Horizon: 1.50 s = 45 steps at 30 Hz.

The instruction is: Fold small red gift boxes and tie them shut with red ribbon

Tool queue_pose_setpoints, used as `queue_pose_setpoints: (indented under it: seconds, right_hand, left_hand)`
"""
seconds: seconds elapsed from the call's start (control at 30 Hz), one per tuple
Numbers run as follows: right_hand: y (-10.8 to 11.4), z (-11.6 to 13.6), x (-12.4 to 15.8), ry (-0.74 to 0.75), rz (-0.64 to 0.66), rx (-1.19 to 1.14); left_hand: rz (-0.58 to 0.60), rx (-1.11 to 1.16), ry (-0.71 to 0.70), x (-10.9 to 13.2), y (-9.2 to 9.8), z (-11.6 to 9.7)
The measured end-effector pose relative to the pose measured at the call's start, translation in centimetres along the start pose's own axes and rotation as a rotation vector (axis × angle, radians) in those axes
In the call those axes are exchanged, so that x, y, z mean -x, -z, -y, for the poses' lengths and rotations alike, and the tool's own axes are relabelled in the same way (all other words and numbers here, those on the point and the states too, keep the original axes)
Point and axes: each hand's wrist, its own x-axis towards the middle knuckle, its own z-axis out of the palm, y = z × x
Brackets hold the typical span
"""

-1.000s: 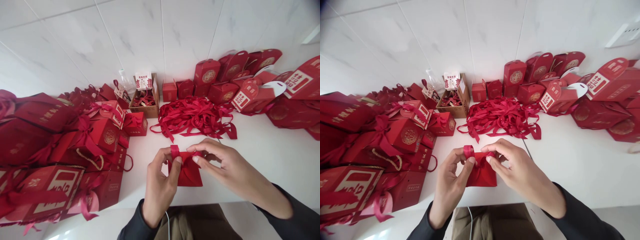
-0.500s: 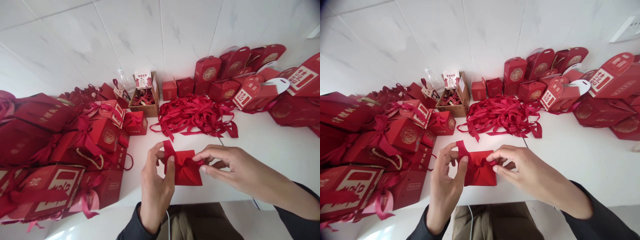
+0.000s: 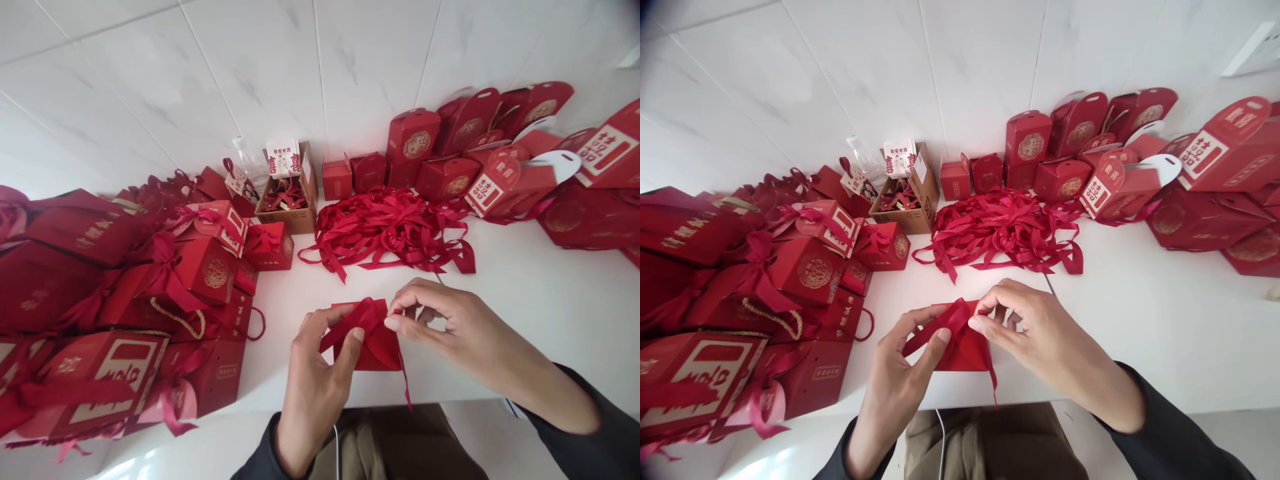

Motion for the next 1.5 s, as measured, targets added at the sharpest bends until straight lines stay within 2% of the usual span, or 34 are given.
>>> queue_pose_setpoints:
  seconds: [0.2, 0.4, 0.6, 0.7, 0.77, 0.83, 0.93, 1.13, 1.33, 1.5]
  right_hand:
    - [-0.4, 0.7, -0.6, -0.054, -0.003, -0.018]
    - [-0.6, 1.1, -1.1, -0.058, 0.075, 0.036]
    - [-0.7, 1.2, -1.3, -0.046, 0.082, 0.03]
    - [-1.1, 1.2, -1.4, -0.027, 0.078, 0.049]
    - [-1.4, 1.3, -1.5, -0.007, 0.07, 0.061]
    - [-1.6, 1.3, -1.5, 0.01, 0.068, 0.06]
    - [-1.5, 1.4, -1.4, -0.002, 0.059, 0.049]
    - [-0.6, 0.8, -0.4, -0.061, 0.037, 0.028]
    - [0.1, 0.2, 0.2, 0.012, 0.069, 0.09]
    - [0.0, 0.0, 0.1, 0.092, 0.071, 0.083]
  left_hand:
    - [-0.022, -0.079, -0.089, 0.0, 0.2, 0.0]
    - [-0.019, -0.07, -0.178, -0.2, 0.3, 0.5]
    - [-0.092, -0.157, -0.163, 0.1, 2.0, 1.7]
    - [-0.142, -0.278, -0.238, 0.5, 2.6, 1.6]
    - [-0.089, -0.336, -0.311, 0.7, 2.4, 1.1]
    - [0.018, -0.363, -0.343, 0.6, 1.8, 0.6]
    - [0.072, -0.346, -0.291, -0.1, 0.8, 0.1]
    - [-0.035, -0.168, -0.174, -1.2, -0.1, 0.4]
    - [-0.053, -0.032, -0.104, -0.8, -0.6, 0.6]
    - [0.001, 0.054, -0.027, -0.8, -0.6, 0.3]
